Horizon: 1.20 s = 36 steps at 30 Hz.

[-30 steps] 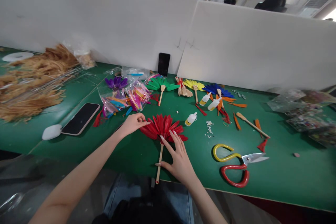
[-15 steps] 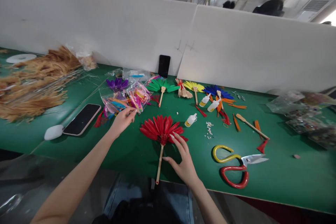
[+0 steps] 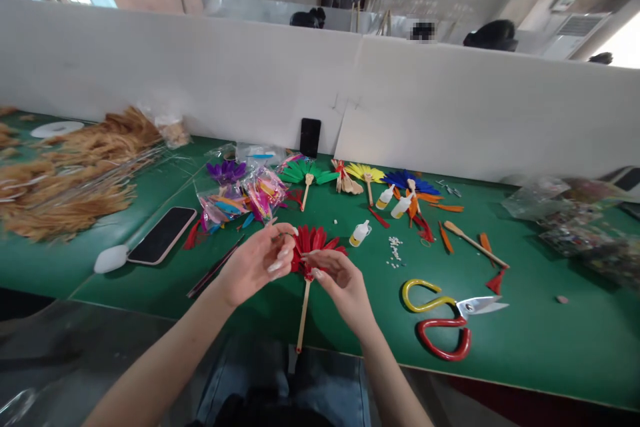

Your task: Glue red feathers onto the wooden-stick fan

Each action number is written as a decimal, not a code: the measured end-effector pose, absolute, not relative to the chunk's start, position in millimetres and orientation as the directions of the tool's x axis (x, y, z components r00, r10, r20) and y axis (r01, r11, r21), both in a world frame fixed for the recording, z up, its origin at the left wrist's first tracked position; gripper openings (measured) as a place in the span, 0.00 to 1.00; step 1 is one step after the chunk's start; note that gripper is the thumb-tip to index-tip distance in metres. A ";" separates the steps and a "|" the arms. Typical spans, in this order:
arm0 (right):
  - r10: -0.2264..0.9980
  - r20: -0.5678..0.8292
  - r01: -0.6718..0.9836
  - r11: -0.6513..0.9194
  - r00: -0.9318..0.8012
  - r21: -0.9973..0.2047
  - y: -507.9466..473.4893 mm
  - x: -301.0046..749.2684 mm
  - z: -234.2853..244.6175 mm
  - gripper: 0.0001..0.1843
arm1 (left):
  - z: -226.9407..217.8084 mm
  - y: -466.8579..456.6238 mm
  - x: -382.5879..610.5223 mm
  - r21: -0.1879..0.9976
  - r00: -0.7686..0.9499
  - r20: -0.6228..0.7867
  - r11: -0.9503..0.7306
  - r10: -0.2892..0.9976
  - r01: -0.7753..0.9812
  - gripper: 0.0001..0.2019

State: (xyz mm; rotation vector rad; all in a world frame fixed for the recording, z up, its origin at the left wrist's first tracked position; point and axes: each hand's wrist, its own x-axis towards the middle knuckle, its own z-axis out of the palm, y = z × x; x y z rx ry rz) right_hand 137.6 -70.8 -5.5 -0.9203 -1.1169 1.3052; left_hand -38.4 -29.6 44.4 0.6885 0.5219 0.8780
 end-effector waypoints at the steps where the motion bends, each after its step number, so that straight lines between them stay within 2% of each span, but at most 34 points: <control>1: 0.991 0.089 -0.301 0.055 -0.100 -0.952 -70.1 135.8 -3.5 0.19 | 44.1 -30.9 -35.0 0.731 0.554 -0.132 0.458 0.822 -0.506 0.14; 4: 0.984 0.071 -0.382 0.004 -0.161 -0.924 -72.8 133.4 2.9 0.21 | 43.8 -34.1 -28.9 0.743 0.560 -0.121 0.449 0.820 -0.497 0.12; 7: 0.986 0.063 -0.378 0.001 -0.152 -0.926 -79.0 131.4 7.5 0.21 | 42.4 -38.0 -27.1 0.749 0.554 -0.093 0.425 0.827 -0.508 0.12; 11: 0.998 0.054 -0.288 0.041 -0.037 -0.957 -86.0 124.6 4.2 0.17 | 36.2 -45.9 -24.9 0.758 0.557 -0.089 0.419 0.826 -0.500 0.12; 14: 0.992 0.103 -0.148 0.113 0.075 -0.982 -90.8 120.0 -2.7 0.14 | 30.7 -53.7 -22.0 0.743 0.547 -0.101 0.429 0.831 -0.513 0.12; 16: 0.987 0.117 -0.119 0.130 0.107 -0.984 -94.9 119.1 -6.5 0.15 | 28.3 -59.3 -21.4 0.734 0.532 -0.099 0.423 0.841 -0.531 0.12; 23: 0.993 0.017 -0.341 0.055 0.113 -0.939 -115.9 129.2 -19.0 0.19 | 19.0 -76.0 -43.6 0.764 0.378 -0.044 0.275 0.925 -0.583 0.10; 28: 0.993 -0.022 -0.383 0.026 0.120 -0.923 -134.3 139.3 -24.9 0.20 | -5.6 -91.6 -68.7 0.908 0.242 -0.010 0.110 0.970 -0.404 0.11; 30: 0.995 -0.002 -0.377 0.038 0.104 -0.926 -140.1 140.7 -22.5 0.18 | -17.4 -101.1 -75.1 0.927 0.205 -0.021 0.096 0.978 -0.363 0.11; 36: 0.991 0.008 -0.359 0.055 0.133 -0.932 -141.7 135.4 -17.4 0.12 | -43.9 -125.2 -82.7 0.913 0.176 -0.082 0.145 0.981 -0.382 0.11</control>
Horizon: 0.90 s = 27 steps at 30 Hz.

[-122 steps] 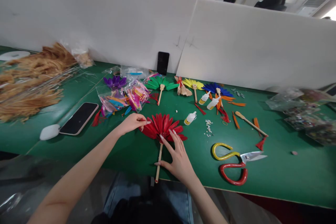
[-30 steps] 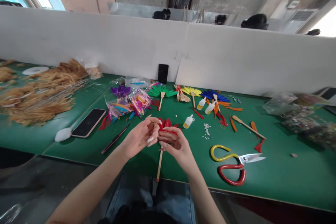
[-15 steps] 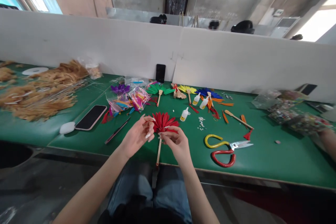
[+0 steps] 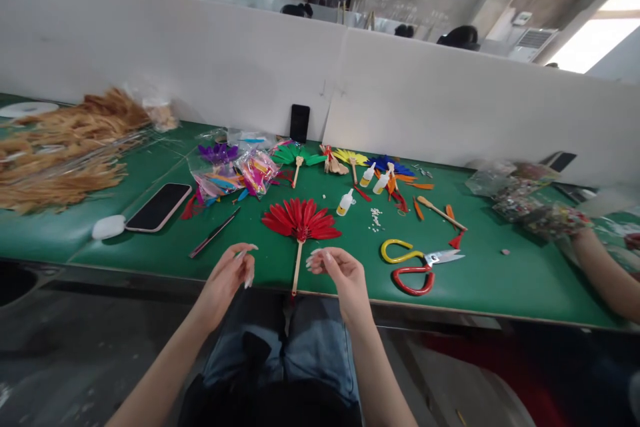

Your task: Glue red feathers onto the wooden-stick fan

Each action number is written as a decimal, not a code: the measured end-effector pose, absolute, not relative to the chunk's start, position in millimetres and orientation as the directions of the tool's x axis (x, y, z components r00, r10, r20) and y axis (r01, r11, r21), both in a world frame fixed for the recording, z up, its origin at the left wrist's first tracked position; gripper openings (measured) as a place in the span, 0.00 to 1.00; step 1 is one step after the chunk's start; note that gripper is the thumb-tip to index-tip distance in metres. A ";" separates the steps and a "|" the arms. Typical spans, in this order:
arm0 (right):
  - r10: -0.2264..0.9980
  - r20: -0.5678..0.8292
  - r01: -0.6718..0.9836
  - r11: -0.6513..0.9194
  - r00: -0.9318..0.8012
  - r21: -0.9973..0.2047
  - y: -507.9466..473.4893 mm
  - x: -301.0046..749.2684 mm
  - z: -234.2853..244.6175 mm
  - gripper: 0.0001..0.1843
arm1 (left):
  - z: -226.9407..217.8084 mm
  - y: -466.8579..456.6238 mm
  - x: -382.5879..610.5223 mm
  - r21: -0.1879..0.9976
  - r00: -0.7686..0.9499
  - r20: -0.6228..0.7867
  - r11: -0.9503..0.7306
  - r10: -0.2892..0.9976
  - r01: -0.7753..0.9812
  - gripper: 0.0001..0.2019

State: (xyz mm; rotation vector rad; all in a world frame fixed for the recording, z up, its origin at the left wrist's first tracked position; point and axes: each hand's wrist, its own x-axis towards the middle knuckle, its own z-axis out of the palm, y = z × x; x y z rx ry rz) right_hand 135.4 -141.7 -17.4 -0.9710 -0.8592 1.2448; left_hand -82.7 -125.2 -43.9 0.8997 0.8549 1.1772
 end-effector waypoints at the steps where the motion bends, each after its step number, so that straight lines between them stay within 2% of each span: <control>1: 0.990 0.010 -0.357 0.061 0.143 -0.932 -140.5 134.2 -17.5 0.12 | -45.9 -126.6 -83.2 0.912 0.168 -0.096 0.155 0.981 -0.379 0.11; 6: 0.981 0.039 -0.297 0.095 0.189 -0.950 -138.6 130.8 -15.1 0.15 | -49.6 -123.6 -85.8 0.907 0.122 -0.120 0.159 0.985 -0.389 0.13; 11: 0.987 0.005 -0.342 0.061 0.164 -0.938 -142.4 134.9 -15.6 0.20 | -54.6 -120.0 -87.0 0.921 0.114 -0.123 0.157 0.986 -0.358 0.14; 16: 0.985 0.019 -0.342 0.077 0.170 -0.937 -142.7 141.1 -22.0 0.15 | -59.2 -119.2 -84.0 0.934 0.098 -0.125 0.151 0.987 -0.323 0.16; 22: 0.991 -0.021 -0.374 0.030 0.133 -0.927 -139.8 144.9 -22.7 0.22 | -60.7 -113.5 -82.1 0.941 0.083 -0.129 0.148 0.988 -0.306 0.18; 27: 0.994 0.003 -0.340 0.040 0.110 -0.940 -139.8 146.6 -23.5 0.18 | -64.1 -111.9 -84.8 0.937 0.084 -0.126 0.147 0.988 -0.317 0.17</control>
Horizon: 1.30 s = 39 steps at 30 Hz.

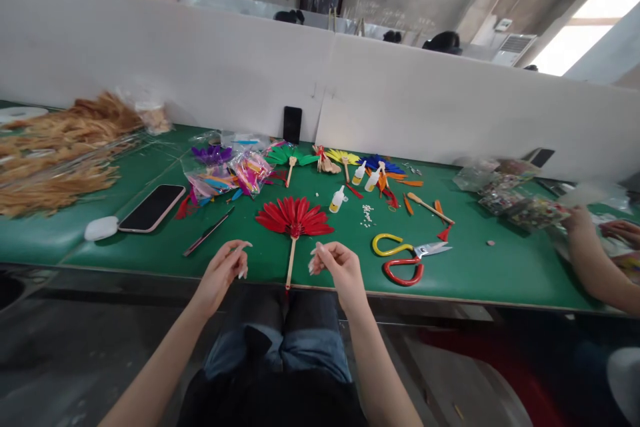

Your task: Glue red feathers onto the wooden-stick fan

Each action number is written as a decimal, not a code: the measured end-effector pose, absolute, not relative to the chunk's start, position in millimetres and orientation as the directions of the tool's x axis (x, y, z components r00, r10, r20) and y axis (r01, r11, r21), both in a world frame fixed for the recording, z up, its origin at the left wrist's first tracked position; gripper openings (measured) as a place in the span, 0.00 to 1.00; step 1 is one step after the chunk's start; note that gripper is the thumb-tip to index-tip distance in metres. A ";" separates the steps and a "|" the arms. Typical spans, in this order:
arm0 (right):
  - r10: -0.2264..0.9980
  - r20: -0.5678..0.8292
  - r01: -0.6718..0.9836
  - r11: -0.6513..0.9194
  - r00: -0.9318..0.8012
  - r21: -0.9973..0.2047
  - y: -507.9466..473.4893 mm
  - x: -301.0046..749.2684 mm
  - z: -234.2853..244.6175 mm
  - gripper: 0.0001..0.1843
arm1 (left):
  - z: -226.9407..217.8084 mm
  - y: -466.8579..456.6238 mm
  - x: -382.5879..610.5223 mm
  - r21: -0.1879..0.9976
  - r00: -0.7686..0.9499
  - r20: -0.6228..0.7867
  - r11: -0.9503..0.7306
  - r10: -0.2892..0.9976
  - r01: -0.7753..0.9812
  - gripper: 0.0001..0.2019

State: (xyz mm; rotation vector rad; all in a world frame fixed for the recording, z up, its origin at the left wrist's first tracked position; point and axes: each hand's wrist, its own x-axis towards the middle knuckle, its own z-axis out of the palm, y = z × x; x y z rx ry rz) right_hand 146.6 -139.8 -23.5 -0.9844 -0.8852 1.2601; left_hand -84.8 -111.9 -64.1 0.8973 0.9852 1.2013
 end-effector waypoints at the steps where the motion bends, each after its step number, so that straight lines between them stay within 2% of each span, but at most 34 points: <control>1: 0.995 -0.003 -0.338 0.033 0.103 -0.940 -139.8 146.6 -23.2 0.19 | -64.3 -112.0 -85.0 0.938 0.081 -0.127 0.147 0.989 -0.315 0.17; 4: 0.996 -0.041 -0.351 -0.011 0.078 -0.936 -139.1 145.9 -22.2 0.22 | -63.7 -112.6 -84.5 0.936 0.072 -0.135 0.151 0.988 -0.319 0.17; 9: 0.997 -0.001 -0.279 0.021 0.078 -0.960 -137.9 145.1 -22.8 0.19 | -59.8 -114.9 -81.7 0.932 0.058 -0.132 0.143 0.990 -0.334 0.16; 13: 0.999 -0.025 -0.309 -0.011 0.041 -0.951 -137.4 144.7 -24.6 0.23 | -56.1 -116.6 -79.9 0.934 0.046 -0.117 0.126 0.992 -0.336 0.16; 19: 0.998 -0.012 -0.317 0.009 0.064 -0.948 -132.6 142.8 -27.1 0.21 | -58.5 -116.0 -79.8 0.952 0.065 -0.110 0.124 0.992 -0.278 0.15; 26: 0.986 -0.034 -0.274 0.012 0.164 -0.962 -128.5 147.1 -33.2 0.22 | -63.9 -118.5 -78.6 0.964 0.029 -0.028 0.035 0.999 -0.264 0.18; 30: 0.976 -0.025 -0.232 0.027 0.217 -0.972 -127.7 157.2 -41.4 0.24 | -63.2 -118.4 -79.4 0.988 0.041 -0.017 0.023 0.999 -0.150 0.18; 34: 0.953 -0.014 -0.111 0.021 0.304 -0.994 -122.4 171.0 -56.6 0.22 | -66.2 -104.5 -83.8 0.999 0.045 0.000 -0.001 0.999 0.033 0.19; 39: 0.933 -0.001 -0.042 0.015 0.359 -0.999 -111.0 183.5 -79.6 0.23 | -66.0 -95.2 -74.7 0.962 -0.048 0.108 -0.093 0.993 0.258 0.14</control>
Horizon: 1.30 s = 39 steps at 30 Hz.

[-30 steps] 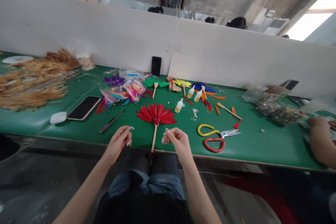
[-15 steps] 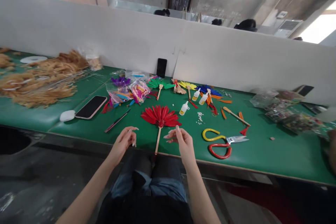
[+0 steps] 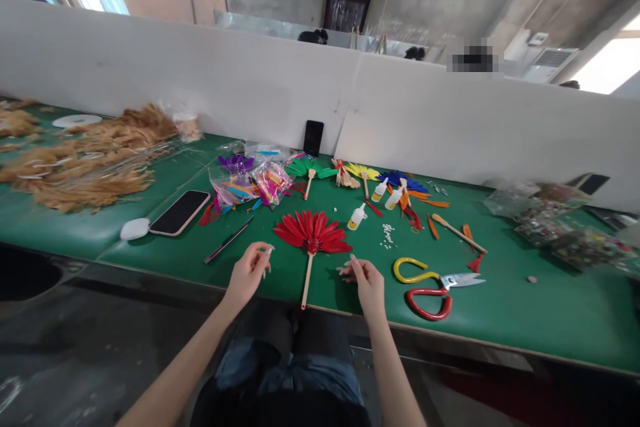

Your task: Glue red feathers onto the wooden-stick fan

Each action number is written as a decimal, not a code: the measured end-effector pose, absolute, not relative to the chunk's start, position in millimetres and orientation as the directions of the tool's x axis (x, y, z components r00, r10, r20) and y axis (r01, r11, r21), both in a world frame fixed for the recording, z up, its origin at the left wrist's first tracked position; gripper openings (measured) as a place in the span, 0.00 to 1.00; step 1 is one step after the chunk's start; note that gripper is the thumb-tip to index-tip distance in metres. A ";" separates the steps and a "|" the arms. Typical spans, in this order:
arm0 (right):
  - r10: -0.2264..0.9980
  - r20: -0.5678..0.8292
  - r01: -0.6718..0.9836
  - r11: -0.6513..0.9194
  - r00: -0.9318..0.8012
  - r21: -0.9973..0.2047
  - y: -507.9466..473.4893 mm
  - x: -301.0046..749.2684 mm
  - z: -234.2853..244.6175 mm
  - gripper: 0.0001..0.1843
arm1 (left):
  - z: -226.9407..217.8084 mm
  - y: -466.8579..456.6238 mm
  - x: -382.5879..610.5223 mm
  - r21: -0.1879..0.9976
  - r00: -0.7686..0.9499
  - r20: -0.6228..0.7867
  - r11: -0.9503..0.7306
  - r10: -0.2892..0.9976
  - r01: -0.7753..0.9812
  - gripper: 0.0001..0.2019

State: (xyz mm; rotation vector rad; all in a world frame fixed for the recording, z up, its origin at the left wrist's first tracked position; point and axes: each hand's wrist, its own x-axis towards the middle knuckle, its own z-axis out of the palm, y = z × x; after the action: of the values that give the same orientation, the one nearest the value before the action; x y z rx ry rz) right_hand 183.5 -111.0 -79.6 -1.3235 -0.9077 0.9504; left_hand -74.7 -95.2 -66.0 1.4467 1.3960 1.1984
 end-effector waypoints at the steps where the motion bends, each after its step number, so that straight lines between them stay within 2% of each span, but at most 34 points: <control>1: 0.930 -0.004 -0.050 0.015 0.368 -0.999 -109.4 184.4 -82.3 0.23 | -64.4 -98.7 -69.5 0.942 -0.051 0.133 -0.110 0.990 0.318 0.13; 3: 0.925 -0.002 -0.055 0.020 0.379 -0.998 -107.6 184.9 -85.0 0.23 | -60.6 -109.2 -55.9 0.867 -0.013 0.178 -0.151 0.984 0.475 0.11; 5: 0.922 0.004 -0.047 0.024 0.386 -0.999 -107.9 184.4 -85.2 0.22 | -57.7 -119.3 -39.4 0.732 0.071 0.193 -0.191 0.979 0.653 0.10; 10: 0.927 -0.025 -0.070 0.001 0.374 -0.998 -112.0 184.0 -82.6 0.22 | -56.3 -117.8 -2.0 0.381 0.187 -0.021 -0.165 0.982 0.910 0.15; 12: 0.928 -0.040 -0.088 -0.008 0.370 -0.996 -112.1 184.6 -82.3 0.22 | -56.8 -110.5 6.0 0.303 0.199 -0.090 -0.164 0.976 0.939 0.16; 17: 0.923 -0.066 -0.095 -0.032 0.379 -0.995 -111.3 184.9 -83.4 0.21 | -57.6 -102.2 7.2 0.295 0.219 -0.131 -0.173 0.967 0.940 0.14; 21: 0.935 -0.060 -0.103 -0.026 0.349 -0.994 -113.7 184.5 -83.5 0.21 | -57.6 -102.3 -0.5 0.344 0.250 -0.121 -0.195 0.961 0.918 0.16; 23: 0.933 -0.079 -0.116 -0.041 0.350 -0.992 -114.7 185.1 -83.8 0.22 | -58.6 -100.6 -4.7 0.379 0.253 0.016 -0.240 0.967 0.894 0.17; 25: 0.928 -0.105 -0.134 -0.060 0.356 -0.989 -114.9 186.0 -84.7 0.22 | -61.3 -97.6 -8.9 0.376 0.256 0.246 -0.335 0.935 0.864 0.16; 27: 0.923 -0.117 -0.148 -0.067 0.365 -0.987 -114.8 186.7 -85.6 0.21 | -65.9 -94.1 -12.7 0.314 0.302 0.420 -0.449 0.856 0.836 0.17; 28: 0.921 -0.115 -0.147 -0.064 0.371 -0.987 -114.8 186.8 -85.8 0.20 | -68.6 -92.5 -14.5 0.272 0.344 0.454 -0.496 0.822 0.825 0.20; 32: 0.925 -0.102 -0.132 -0.056 0.367 -0.990 -115.9 186.1 -83.3 0.19 | -77.0 -88.0 -18.4 0.177 0.489 0.381 -0.581 0.785 0.794 0.28; 39: 0.901 -0.124 -0.192 -0.046 0.415 -0.980 -116.9 187.2 -82.7 0.16 | -79.7 -85.9 -15.9 0.177 0.475 0.303 -0.539 0.826 0.824 0.32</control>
State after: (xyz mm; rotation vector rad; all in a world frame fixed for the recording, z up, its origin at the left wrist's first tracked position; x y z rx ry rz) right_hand 187.2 -116.9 -82.7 -1.3157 -0.7136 1.0197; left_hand -15.9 -85.9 -79.7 2.6922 1.5059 0.5593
